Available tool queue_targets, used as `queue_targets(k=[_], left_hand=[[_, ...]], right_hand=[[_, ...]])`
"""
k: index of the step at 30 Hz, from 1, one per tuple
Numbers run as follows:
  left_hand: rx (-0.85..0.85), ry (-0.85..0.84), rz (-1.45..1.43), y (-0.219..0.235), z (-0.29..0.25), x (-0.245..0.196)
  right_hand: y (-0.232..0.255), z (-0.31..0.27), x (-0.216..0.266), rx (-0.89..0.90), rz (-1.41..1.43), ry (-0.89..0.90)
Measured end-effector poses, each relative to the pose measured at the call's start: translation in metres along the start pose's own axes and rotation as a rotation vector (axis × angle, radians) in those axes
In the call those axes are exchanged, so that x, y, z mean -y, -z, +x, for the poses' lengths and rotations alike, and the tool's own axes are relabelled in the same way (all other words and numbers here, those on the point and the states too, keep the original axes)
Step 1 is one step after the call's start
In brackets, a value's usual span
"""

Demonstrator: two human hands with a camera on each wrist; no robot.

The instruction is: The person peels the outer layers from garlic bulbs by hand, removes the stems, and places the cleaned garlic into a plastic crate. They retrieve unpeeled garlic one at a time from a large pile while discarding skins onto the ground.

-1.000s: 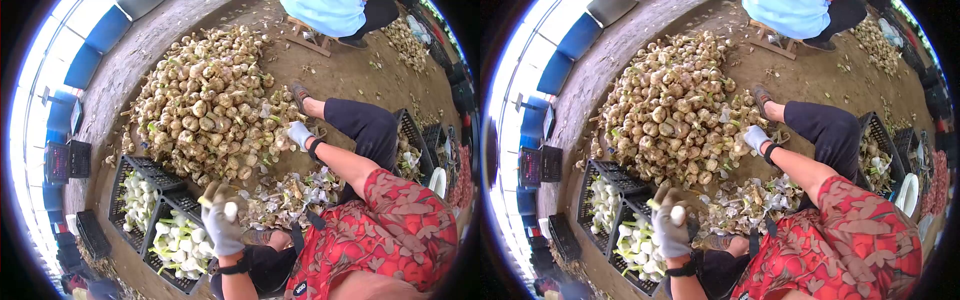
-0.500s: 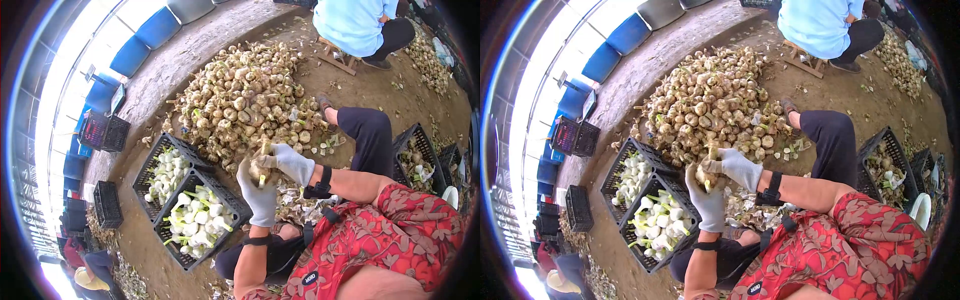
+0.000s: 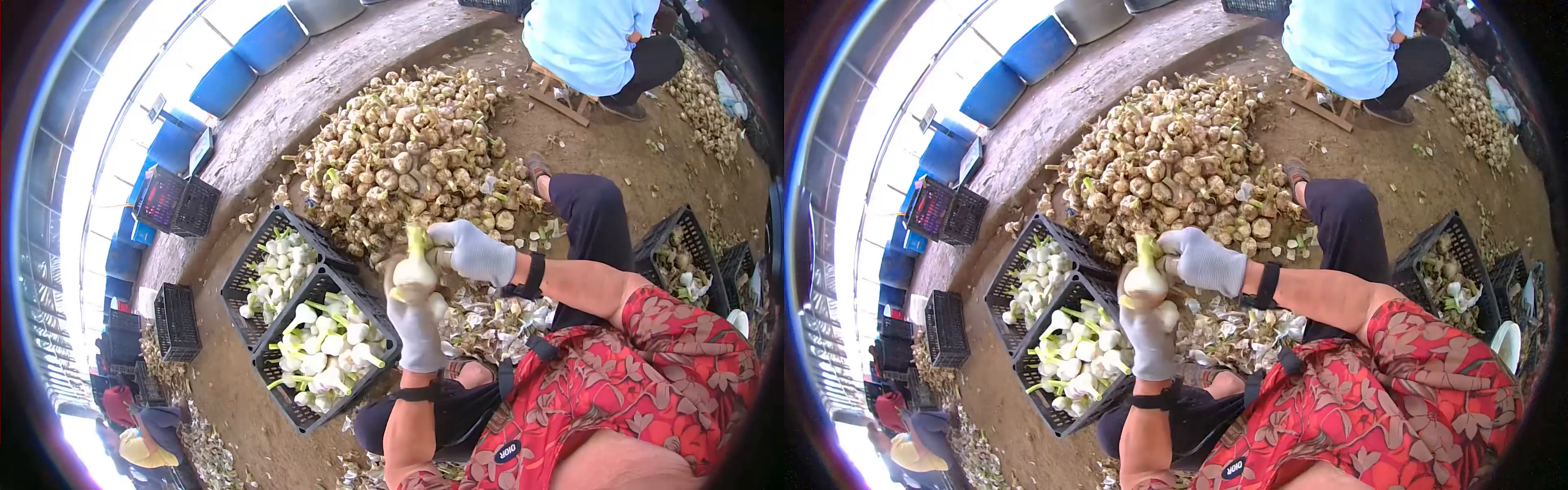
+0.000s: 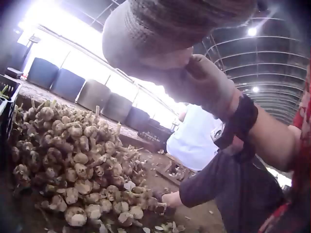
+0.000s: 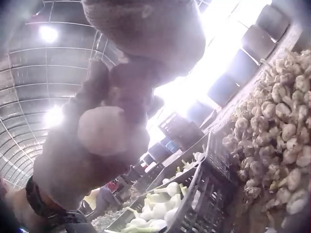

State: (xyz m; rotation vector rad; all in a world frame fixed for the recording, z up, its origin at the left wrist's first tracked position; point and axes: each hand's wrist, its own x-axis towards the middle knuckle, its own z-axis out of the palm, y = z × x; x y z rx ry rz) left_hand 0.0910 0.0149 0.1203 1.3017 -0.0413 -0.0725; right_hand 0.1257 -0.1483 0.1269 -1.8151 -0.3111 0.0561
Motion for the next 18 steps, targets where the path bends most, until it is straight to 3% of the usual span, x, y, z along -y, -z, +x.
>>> queue_targets(k=[2,3,4,5,6,9,10,11,12,14,15,18], left_hand=[[0.184,0.375,-0.471,0.014,0.004,0.004],[0.273,0.563,-0.708,0.02,0.006,0.005],[0.238,0.614,-0.664,0.02,0.007,0.001],[0.179,0.574,-0.596,0.016,0.009,-0.001],[0.12,0.534,-0.525,0.011,0.011,-0.004],[-0.026,0.359,-0.202,0.011,0.015,0.016],[-0.025,0.322,-0.112,0.013,0.015,0.024],[-0.027,0.284,-0.023,0.018,0.014,0.029],[-0.031,0.375,-0.268,0.023,0.013,0.033],[0.033,0.405,-0.387,0.029,0.007,0.023],[0.07,0.417,-0.449,0.027,0.006,0.016],[0.129,0.28,-0.391,0.021,0.004,0.014]], right_hand=[[-0.006,0.001,-0.008,-0.133,-0.378,0.27],[-0.006,-0.001,-0.01,-0.1,-0.151,0.093],[-0.006,-0.004,-0.006,-0.066,0.075,-0.083],[-0.006,-0.006,-0.004,-0.029,0.302,-0.255],[-0.014,-0.007,-0.004,-0.149,0.547,-0.346],[-0.032,-0.008,-0.017,-0.436,0.513,-0.385],[-0.034,-0.005,-0.013,-0.389,0.369,-0.146],[-0.03,-0.009,-0.009,-0.249,0.387,-0.205],[-0.022,-0.017,-0.004,-0.106,0.404,-0.263],[-0.004,-0.016,0.0,0.128,0.542,-0.409],[0.001,-0.014,-0.005,0.146,0.761,-0.387],[0.008,-0.006,-0.021,0.032,0.393,-0.312]])
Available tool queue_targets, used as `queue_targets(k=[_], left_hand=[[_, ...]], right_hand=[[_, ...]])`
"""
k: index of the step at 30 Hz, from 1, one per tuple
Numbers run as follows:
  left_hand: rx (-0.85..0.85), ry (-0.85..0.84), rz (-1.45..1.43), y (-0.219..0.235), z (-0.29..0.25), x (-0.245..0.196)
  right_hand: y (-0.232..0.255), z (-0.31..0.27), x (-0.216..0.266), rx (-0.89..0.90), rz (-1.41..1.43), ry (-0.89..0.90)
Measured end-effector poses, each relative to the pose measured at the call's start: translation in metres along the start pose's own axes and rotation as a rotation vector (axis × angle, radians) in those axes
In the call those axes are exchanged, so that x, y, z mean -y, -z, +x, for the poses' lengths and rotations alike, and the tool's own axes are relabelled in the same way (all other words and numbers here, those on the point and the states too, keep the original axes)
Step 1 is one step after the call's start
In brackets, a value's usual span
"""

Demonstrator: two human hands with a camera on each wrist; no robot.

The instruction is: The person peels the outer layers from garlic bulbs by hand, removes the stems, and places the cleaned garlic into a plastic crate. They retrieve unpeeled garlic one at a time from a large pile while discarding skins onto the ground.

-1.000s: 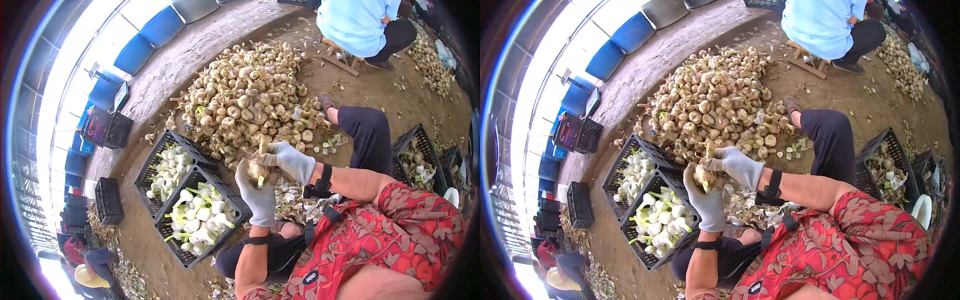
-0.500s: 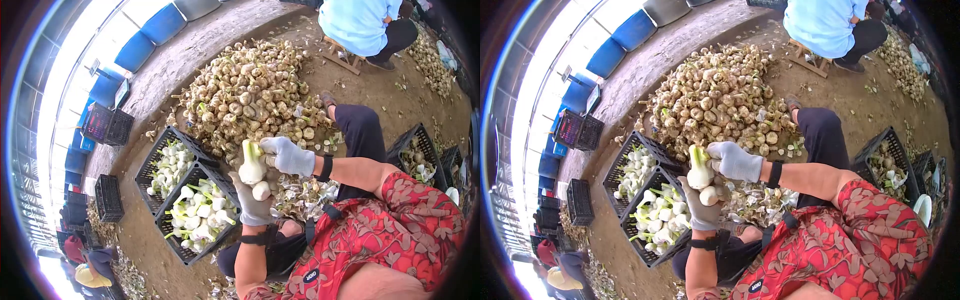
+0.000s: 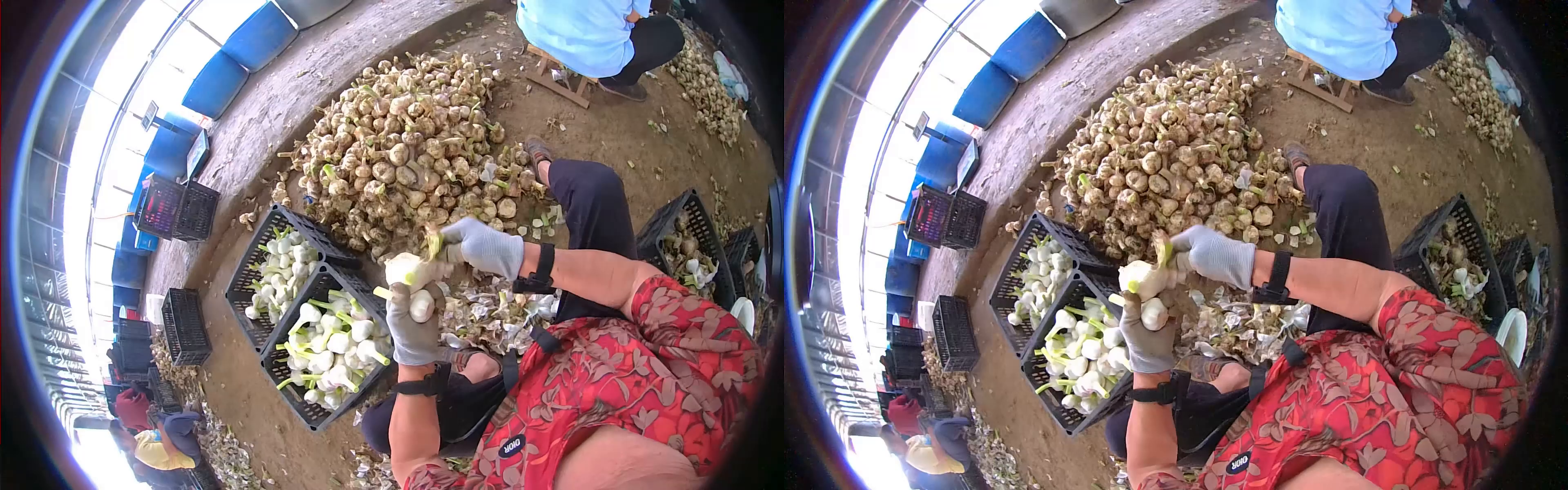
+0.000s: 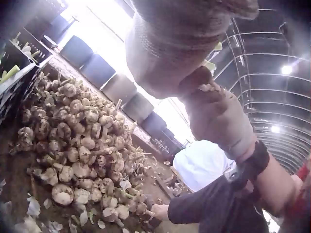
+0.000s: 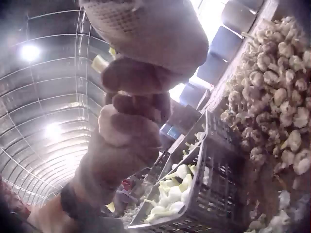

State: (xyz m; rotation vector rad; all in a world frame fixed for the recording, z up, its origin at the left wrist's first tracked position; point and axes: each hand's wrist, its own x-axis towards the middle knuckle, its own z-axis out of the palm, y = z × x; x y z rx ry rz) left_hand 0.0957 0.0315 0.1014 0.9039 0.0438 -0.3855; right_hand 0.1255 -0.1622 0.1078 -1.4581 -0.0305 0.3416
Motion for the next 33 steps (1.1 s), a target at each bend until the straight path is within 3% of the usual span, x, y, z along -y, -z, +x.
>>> queue_targets(k=[2,3,5,7,11,12,13,15,17,18,21,24,27,33], left_hand=[[0.072,-0.01,0.007,0.001,-0.002,0.0],[0.107,0.014,-0.008,0.0,-0.003,-0.001],[0.127,0.049,0.007,-0.001,-0.003,0.002],[0.092,0.065,0.063,-0.002,-0.005,0.006],[0.195,0.269,-0.107,0.004,-0.007,0.009],[0.191,0.289,-0.044,0.015,-0.011,0.011],[0.181,0.269,-0.033,0.013,-0.014,0.008],[0.16,0.237,-0.011,0.004,-0.023,0.0],[0.129,0.192,0.034,0.002,-0.023,-0.001],[0.123,0.186,0.043,0.005,-0.022,-0.001],[0.093,0.171,0.041,0.008,-0.021,0.001],[0.065,0.123,0.1,0.0,-0.02,-0.002],[0.043,0.037,0.219,-0.003,-0.019,-0.004],[-0.028,0.061,0.308,-0.015,-0.023,-0.009]], right_hand=[[0.005,0.002,0.016,-0.195,-0.138,0.003],[0.014,0.015,0.001,-0.212,-0.21,0.02],[0.008,0.019,-0.016,-0.472,-0.691,0.437],[0.015,0.026,-0.023,-0.521,-0.628,0.348],[0.04,0.038,-0.044,-0.683,-0.549,0.25],[0.057,0.034,-0.042,-0.636,-0.79,0.074],[0.07,0.036,-0.04,-0.248,-1.024,-0.111],[0.065,0.015,-0.045,0.185,-1.367,-0.165],[0.048,-0.014,-0.021,0.229,-1.168,0.01],[0.043,-0.021,-0.016,0.211,-0.893,0.121],[0.013,-0.035,0.016,0.154,-0.503,0.32],[0.002,-0.037,0.013,0.04,-0.697,0.43],[-0.001,-0.04,0.018,0.031,-0.75,0.431],[-0.01,-0.035,0.015,-0.009,-1.163,0.488]])
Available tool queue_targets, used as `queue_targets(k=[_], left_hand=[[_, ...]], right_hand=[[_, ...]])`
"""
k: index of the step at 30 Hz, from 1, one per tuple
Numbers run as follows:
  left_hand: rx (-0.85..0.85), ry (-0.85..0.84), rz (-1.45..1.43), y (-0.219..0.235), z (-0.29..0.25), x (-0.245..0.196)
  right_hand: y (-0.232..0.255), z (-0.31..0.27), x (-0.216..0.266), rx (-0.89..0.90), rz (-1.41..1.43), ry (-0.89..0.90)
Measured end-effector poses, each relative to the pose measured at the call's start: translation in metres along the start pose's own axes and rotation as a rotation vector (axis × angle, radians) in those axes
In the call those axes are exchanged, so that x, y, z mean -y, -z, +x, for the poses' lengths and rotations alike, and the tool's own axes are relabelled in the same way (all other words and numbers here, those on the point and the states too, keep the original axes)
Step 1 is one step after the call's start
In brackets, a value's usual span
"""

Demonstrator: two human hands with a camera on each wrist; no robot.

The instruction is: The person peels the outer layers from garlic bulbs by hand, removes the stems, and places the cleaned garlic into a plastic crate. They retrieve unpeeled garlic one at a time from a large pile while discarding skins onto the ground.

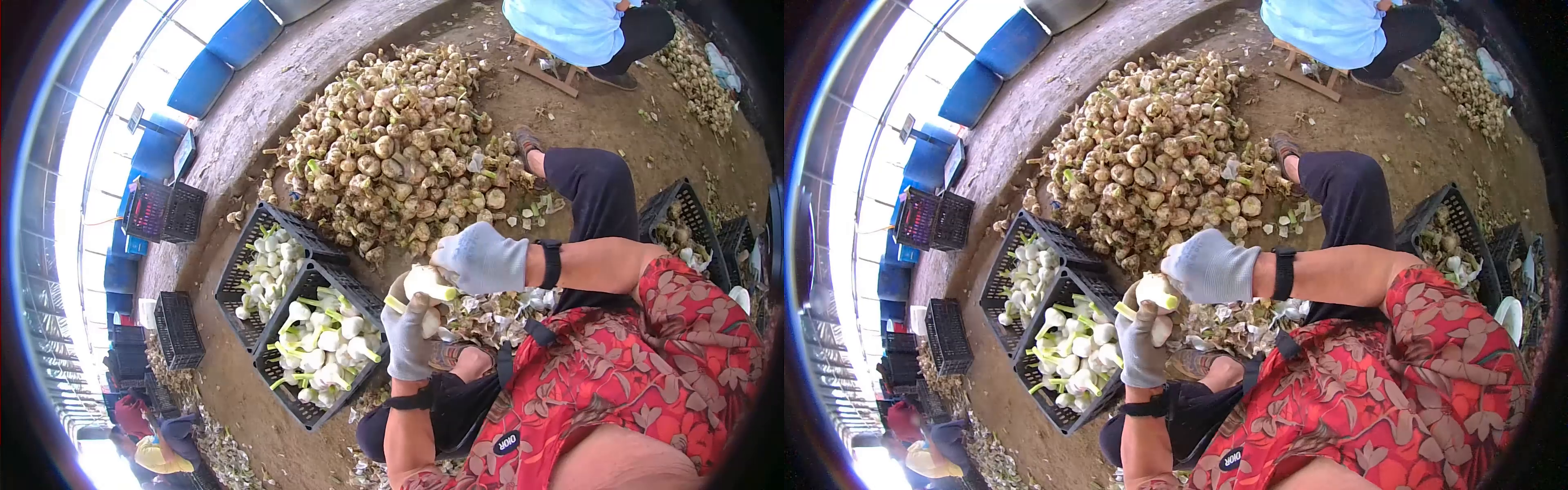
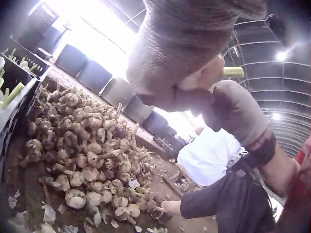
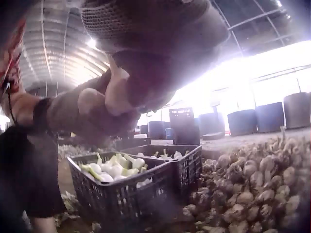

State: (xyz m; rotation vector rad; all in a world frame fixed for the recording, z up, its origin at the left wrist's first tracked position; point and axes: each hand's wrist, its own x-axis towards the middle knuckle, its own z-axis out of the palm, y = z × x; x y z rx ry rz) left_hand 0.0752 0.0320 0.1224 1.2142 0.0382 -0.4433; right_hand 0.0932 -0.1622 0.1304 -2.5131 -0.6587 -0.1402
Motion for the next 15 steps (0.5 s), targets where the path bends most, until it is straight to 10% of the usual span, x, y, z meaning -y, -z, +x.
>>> queue_targets(k=[8,15], left_hand=[[-0.058,-0.071,-0.147,0.012,0.012,0.004],[-0.061,0.209,-0.435,0.018,0.012,0.033]], right_hand=[[-0.03,0.009,-0.005,-0.265,0.294,-0.312],[-0.039,-0.012,0.024,-0.167,0.163,0.12]])
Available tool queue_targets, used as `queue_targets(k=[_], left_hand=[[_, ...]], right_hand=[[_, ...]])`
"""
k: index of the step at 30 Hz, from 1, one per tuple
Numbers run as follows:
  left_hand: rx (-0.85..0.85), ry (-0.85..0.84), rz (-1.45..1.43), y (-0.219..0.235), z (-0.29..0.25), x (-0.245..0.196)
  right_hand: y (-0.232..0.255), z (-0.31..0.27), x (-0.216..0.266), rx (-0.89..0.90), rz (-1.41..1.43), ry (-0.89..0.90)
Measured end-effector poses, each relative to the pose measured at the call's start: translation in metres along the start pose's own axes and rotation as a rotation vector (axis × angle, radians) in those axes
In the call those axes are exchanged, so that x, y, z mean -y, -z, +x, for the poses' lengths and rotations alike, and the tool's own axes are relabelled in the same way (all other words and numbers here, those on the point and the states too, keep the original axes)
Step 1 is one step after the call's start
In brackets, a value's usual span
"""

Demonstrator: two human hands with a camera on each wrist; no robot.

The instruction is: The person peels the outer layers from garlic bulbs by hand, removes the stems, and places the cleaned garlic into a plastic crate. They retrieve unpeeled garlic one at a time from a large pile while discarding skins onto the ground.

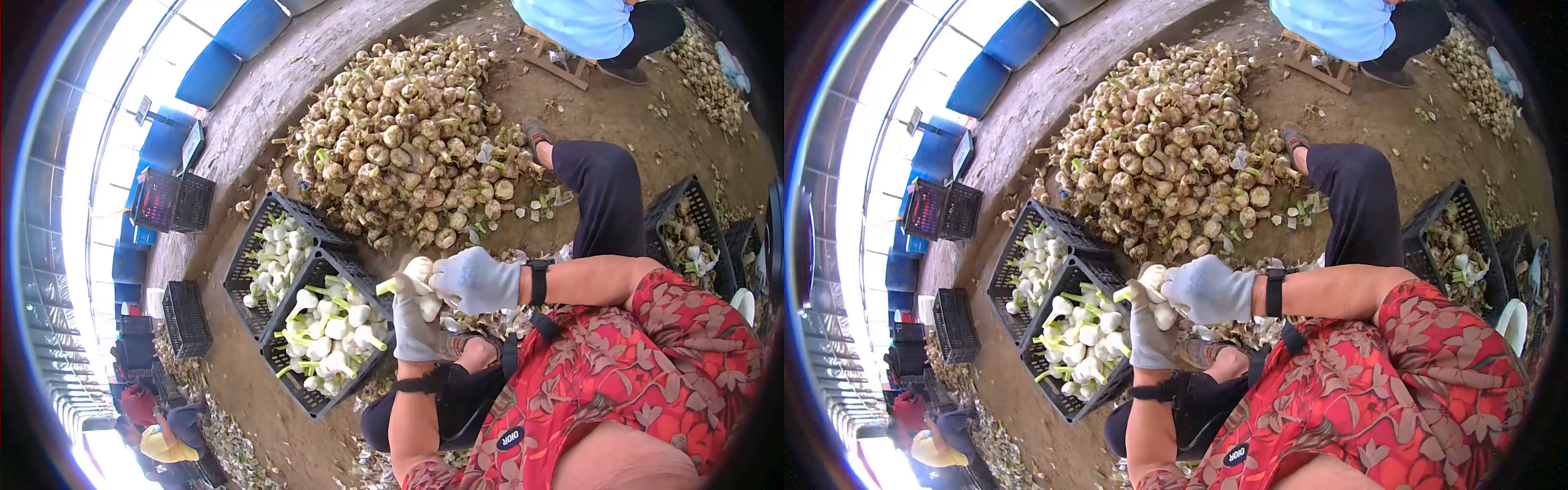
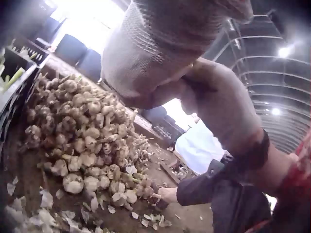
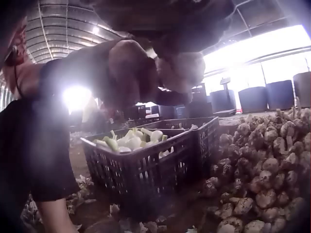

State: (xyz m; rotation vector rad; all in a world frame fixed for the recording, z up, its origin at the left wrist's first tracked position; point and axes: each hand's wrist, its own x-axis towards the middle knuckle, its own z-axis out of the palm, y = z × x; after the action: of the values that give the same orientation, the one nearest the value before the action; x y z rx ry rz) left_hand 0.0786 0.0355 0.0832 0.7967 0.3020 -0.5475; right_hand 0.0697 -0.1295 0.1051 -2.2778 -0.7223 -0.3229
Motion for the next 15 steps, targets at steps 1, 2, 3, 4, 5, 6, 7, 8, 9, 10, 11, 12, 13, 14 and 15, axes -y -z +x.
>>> queue_targets(k=[1,2,3,4,5,6,7,8,9,10,11,12,13,14,15], left_hand=[[0.008,-0.011,0.024,0.001,-0.001,-0.001],[0.017,-0.022,0.049,0.002,-0.002,-0.003],[0.029,-0.032,0.073,0.002,-0.002,-0.004],[0.047,-0.008,0.023,0.001,-0.002,-0.005],[0.066,0.019,-0.028,0.0,-0.002,-0.007],[0.084,0.046,-0.081,-0.002,-0.004,-0.01],[0.1,0.071,-0.134,-0.005,-0.007,-0.012],[0.134,0.003,-0.221,-0.011,-0.012,-0.016],[0.155,-0.003,-0.239,-0.015,-0.013,-0.023],[0.26,0.015,-0.311,-0.013,-0.013,-0.027],[0.366,0.035,-0.381,-0.009,-0.012,-0.03],[0.28,0.0,-0.353,-0.007,-0.011,-0.028],[0.195,-0.038,-0.329,-0.006,-0.009,-0.025],[0.175,-0.046,-0.297,-0.007,-0.009,-0.026],[0.146,-0.041,-0.326,-0.002,-0.006,-0.024]], right_hand=[[0.005,0.0,-0.001,0.045,0.013,0.019],[0.002,-0.004,-0.008,-0.023,0.132,-0.017],[-0.005,-0.009,-0.019,-0.09,0.248,-0.053],[-0.007,-0.013,-0.028,-0.157,0.361,-0.09],[0.011,-0.011,-0.029,-0.102,0.561,-0.224],[0.03,-0.009,-0.024,-0.147,0.838,-0.432],[0.048,-0.007,-0.018,-0.191,1.114,-0.643],[0.062,-0.007,-0.018,-0.194,1.172,-0.682],[0.071,-0.009,-0.023,-0.198,1.233,-0.718],[0.074,-0.017,-0.033,-0.007,0.928,-0.597],[0.072,-0.028,-0.044,0.214,0.77,-0.461],[0.072,-0.04,-0.048,0.367,0.754,-0.368],[0.07,-0.048,-0.048,0.523,0.73,-0.274],[0.078,-0.05,-0.036,0.646,0.678,-0.199],[0.086,-0.054,-0.023,0.767,0.623,-0.126]])
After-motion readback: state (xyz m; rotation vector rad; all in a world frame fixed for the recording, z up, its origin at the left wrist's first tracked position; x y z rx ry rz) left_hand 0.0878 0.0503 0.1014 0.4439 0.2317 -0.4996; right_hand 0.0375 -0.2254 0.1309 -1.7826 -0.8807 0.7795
